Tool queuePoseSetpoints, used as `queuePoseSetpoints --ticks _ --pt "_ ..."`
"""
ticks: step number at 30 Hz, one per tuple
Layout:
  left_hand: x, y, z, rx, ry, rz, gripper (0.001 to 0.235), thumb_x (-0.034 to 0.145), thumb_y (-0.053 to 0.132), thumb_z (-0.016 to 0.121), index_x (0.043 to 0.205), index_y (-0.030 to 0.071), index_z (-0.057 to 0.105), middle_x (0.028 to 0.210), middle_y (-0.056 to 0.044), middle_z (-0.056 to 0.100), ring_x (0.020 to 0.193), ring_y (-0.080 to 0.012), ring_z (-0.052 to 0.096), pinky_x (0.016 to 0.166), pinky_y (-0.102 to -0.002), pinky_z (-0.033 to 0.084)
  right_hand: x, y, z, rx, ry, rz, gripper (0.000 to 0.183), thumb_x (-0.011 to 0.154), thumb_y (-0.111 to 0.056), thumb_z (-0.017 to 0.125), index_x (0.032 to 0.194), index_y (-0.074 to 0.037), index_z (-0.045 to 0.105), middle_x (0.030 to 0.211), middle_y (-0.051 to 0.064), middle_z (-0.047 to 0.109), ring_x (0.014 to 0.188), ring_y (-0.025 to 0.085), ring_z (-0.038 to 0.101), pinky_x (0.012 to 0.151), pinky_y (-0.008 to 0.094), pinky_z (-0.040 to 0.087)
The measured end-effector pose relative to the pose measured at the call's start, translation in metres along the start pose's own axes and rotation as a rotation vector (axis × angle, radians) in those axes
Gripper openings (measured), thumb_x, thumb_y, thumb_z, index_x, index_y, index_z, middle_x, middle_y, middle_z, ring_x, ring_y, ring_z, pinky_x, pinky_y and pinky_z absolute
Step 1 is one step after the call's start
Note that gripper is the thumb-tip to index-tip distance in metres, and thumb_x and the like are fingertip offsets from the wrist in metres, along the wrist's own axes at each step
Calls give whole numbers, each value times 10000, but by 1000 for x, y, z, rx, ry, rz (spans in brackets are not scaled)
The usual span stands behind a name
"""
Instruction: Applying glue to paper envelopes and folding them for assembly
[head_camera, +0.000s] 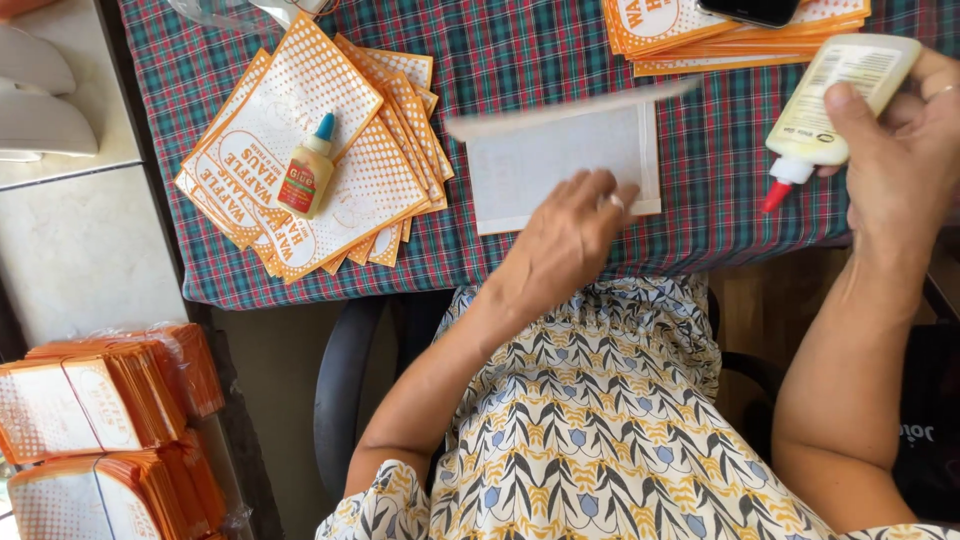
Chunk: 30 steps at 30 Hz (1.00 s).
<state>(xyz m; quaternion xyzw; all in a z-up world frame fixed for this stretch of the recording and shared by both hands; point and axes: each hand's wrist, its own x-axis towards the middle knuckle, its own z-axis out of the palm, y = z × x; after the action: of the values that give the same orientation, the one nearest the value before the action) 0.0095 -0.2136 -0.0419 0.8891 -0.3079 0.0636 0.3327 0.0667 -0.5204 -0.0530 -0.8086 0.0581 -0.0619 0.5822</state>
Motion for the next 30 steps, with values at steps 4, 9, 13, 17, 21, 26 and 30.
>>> queuePoseSetpoints --ticks 4,9,13,17,21,26,30 --pt "-28 26 -3 -84 40 77 230 946 -185 577 1086 -3 578 842 -102 596 677 -236 582 517 -358 521 -3 -6 -5 -477 1 -299 356 1199 94 815 1521 150 675 1161 240 667 909 275 680 678 333 545" --pt "-50 27 -17 -84 158 60 239 892 -210 567 1027 -46 677 848 -152 705 688 -248 664 592 -353 594 -22 -27 8 -500 9 -622 203 1092 271 794 1279 230 727 1301 337 600 1186 456 630 925 490 559" --pt "-60 4 -21 125 292 -19 245 910 -192 676 1071 -9 691 889 -144 708 690 -207 583 559 -303 467 -44 -60 40 -441 -84 -749 144 1121 268 823 1106 157 734 1111 311 715 1080 470 647 1005 557 519" --pt "-71 -17 -29 242 255 -81 213 979 -46 698 1177 33 705 1221 -164 691 1042 -341 623 776 -439 491 -54 -58 65 -394 -262 -888 102 962 188 848 1006 110 799 1049 253 747 1043 426 676 963 508 568" --pt "-73 -31 -32 219 180 -95 243 1099 109 522 1209 42 728 1377 -160 656 1356 -417 553 990 -536 465 -57 -55 77 -294 -488 -888 90 936 159 757 1021 135 745 1172 283 722 1177 489 683 996 530 594" --pt "-73 -32 -33 215 175 -104 204 1067 77 621 1239 39 722 1402 -155 642 1375 -399 548 1066 -545 442 -56 -49 79 -332 -468 -885 151 940 174 756 1088 145 746 1193 302 719 1201 486 684 1029 529 602" --pt "-73 -32 -33 233 179 -119 211 1075 107 631 1270 68 702 1430 -140 625 1396 -383 541 1071 -538 432 -56 -47 80 -343 -447 -861 202 937 185 772 1129 127 749 1215 294 719 1207 456 690 1067 511 590"
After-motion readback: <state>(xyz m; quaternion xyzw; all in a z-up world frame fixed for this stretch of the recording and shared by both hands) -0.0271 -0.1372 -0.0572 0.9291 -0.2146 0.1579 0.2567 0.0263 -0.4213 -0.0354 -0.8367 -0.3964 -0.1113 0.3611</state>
